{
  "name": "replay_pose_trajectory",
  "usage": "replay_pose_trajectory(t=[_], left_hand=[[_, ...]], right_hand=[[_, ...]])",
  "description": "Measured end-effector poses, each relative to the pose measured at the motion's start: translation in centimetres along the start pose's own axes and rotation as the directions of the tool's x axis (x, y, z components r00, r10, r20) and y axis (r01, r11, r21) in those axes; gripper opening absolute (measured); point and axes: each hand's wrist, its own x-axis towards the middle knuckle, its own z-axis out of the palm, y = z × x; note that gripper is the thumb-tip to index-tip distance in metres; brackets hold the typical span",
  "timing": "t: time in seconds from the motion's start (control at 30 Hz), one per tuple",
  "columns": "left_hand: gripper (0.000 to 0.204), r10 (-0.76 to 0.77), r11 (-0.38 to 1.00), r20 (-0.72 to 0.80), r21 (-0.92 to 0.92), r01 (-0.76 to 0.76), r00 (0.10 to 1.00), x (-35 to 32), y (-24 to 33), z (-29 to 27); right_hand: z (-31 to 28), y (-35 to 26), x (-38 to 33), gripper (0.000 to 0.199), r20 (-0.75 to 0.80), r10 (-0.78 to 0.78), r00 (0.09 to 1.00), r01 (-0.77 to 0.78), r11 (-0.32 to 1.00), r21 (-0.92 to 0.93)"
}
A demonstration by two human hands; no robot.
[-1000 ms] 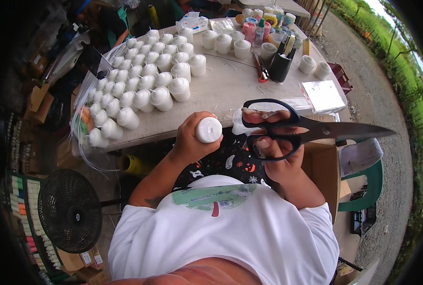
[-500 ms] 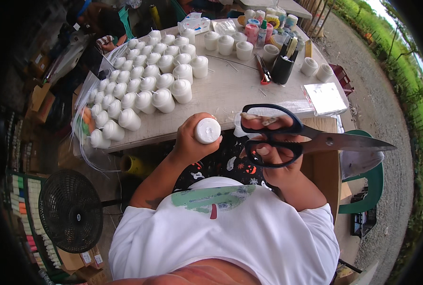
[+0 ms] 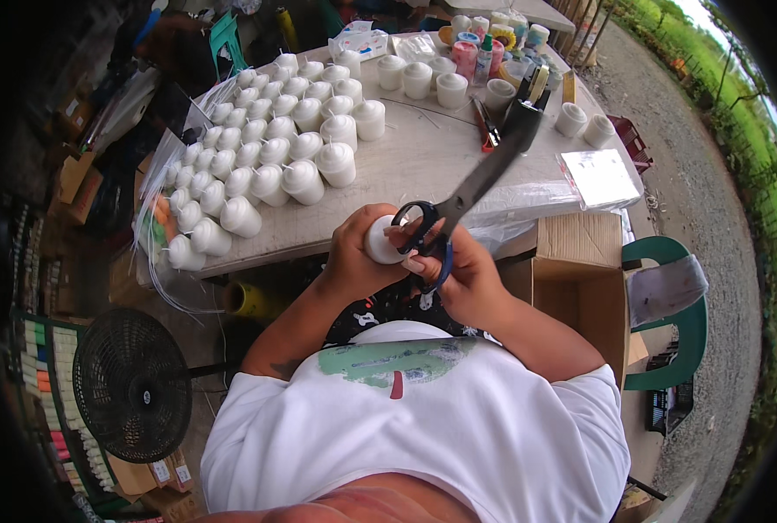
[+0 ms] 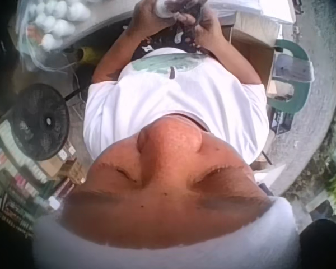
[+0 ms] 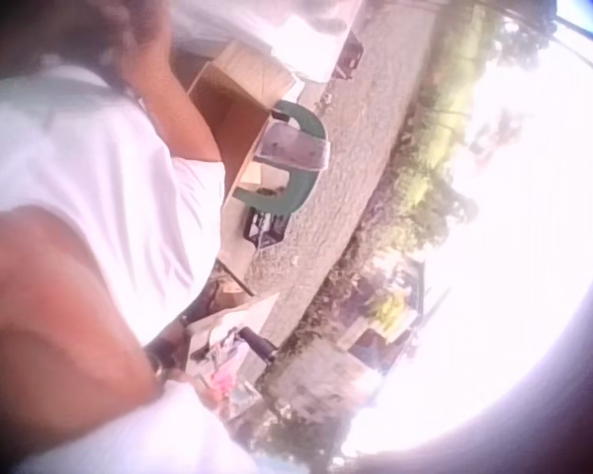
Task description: The person inserts wicks into white cylindrical candles, trims the wicks with scissors, and places the finished candles on a table. The process is repeated for multiple candles in a consistent sequence.
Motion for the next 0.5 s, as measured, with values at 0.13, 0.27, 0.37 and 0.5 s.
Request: replay_pose_trajectory(t=[0.13, 0.27, 0.37, 0.5], left_hand=[[0.053, 0.043, 0.999, -0.079, 0.003, -0.043, 0.996, -0.7, -1.4, 0.7], [0.051, -0.01, 1.0, -0.016, 0.016, 0.011, 1.0, 0.0, -1.6, 0.3], [0.051, -0.01, 1.0, -0.034, -0.027, 0.009, 0.999, -0.7, -1.7, 0.5], [0.051, 0.032, 0.999, -0.027, 0.012, -0.032, 0.999, -0.1, -1.4, -0.3]], right_hand=[[1.1, -2.4, 1.0, 0.03, -0.102, -0.079, 0.992, 0.094, 0.983, 0.159], [1.1, 0.7, 0.5, 0.026, 0.004, 0.154, 0.988, -0.153, 0.98, -0.125], [-0.6, -1.5, 1.9, 0.026, -0.044, -0.057, 0.997, 0.063, 0.99, 0.129], [-3.5, -4.6, 1.3, 0.035, -0.204, -0.262, 0.943, 0.276, 0.96, 0.04]])
